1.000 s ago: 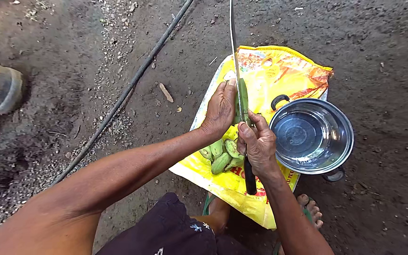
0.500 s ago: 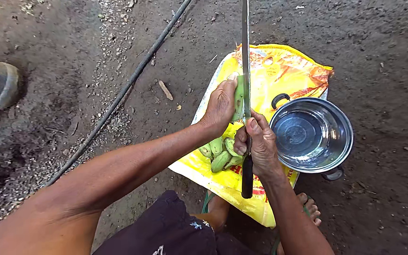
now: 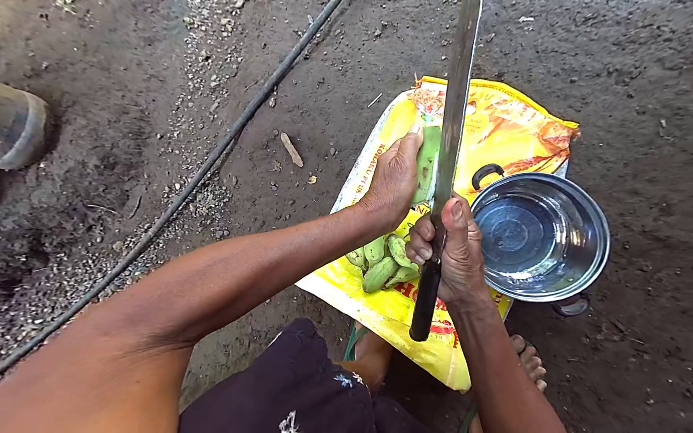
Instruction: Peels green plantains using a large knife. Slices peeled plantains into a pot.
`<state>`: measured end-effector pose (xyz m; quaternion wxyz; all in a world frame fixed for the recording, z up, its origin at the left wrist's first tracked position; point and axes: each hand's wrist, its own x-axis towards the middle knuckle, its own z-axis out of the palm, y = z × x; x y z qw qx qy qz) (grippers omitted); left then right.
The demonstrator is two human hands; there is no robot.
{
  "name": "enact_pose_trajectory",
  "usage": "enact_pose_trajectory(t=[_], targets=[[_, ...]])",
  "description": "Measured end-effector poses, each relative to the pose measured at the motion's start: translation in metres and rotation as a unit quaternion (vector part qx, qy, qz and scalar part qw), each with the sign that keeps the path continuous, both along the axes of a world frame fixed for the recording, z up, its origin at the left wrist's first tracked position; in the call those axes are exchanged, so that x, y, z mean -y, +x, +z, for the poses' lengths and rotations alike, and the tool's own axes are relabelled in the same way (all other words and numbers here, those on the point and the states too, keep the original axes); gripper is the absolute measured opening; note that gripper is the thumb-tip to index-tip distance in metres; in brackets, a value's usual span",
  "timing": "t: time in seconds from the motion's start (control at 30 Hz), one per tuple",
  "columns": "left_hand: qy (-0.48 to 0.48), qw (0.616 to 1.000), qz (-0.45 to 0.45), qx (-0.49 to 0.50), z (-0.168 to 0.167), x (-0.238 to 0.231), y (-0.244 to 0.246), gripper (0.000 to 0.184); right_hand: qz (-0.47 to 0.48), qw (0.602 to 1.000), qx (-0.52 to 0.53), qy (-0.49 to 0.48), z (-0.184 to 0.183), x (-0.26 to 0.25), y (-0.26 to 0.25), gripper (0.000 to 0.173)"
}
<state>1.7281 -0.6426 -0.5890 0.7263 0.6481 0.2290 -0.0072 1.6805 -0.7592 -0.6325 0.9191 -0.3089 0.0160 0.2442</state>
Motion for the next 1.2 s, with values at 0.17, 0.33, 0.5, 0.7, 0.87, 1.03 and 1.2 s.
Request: enact_pose_trajectory(t=[0.17,0.33,0.5,0.7,0.87,1.03,1.2], targets=[[-0.083,0.995,0.046,-0.033,-0.001,0.006,0.002,0.053,0.018,0.998,-0.034,0.057,0.001,0.005,0.007,0.034],[-0.039,0.999,-0.020,-0.011,-0.003,-0.007,0.005,0.050,0.059,0.997,0.040,-0.040,-0.005,0.017,0.014,0.066],[0.091,0.991,-0.093,0.009,-0.006,-0.022,0.001,0.038,0.052,0.981,0.113,-0.151,-0.007,0.027,0.015,0.088],[0.194,0.969,-0.150,0.014,-0.005,-0.020,-0.012,0.036,0.035,0.966,0.126,-0.225,-0.007,0.018,0.012,0.080],[0.201,0.967,-0.158,0.008,-0.004,-0.016,-0.016,0.035,0.032,0.963,0.125,-0.235,-0.008,0.017,0.010,0.084],[0.180,0.973,-0.141,-0.026,-0.006,-0.012,-0.015,0.037,0.039,0.968,0.124,-0.217,-0.003,0.017,0.007,0.088],[0.223,0.963,-0.148,0.010,-0.005,-0.012,-0.017,0.032,0.029,0.981,0.086,-0.172,0.002,0.015,0.006,0.072]])
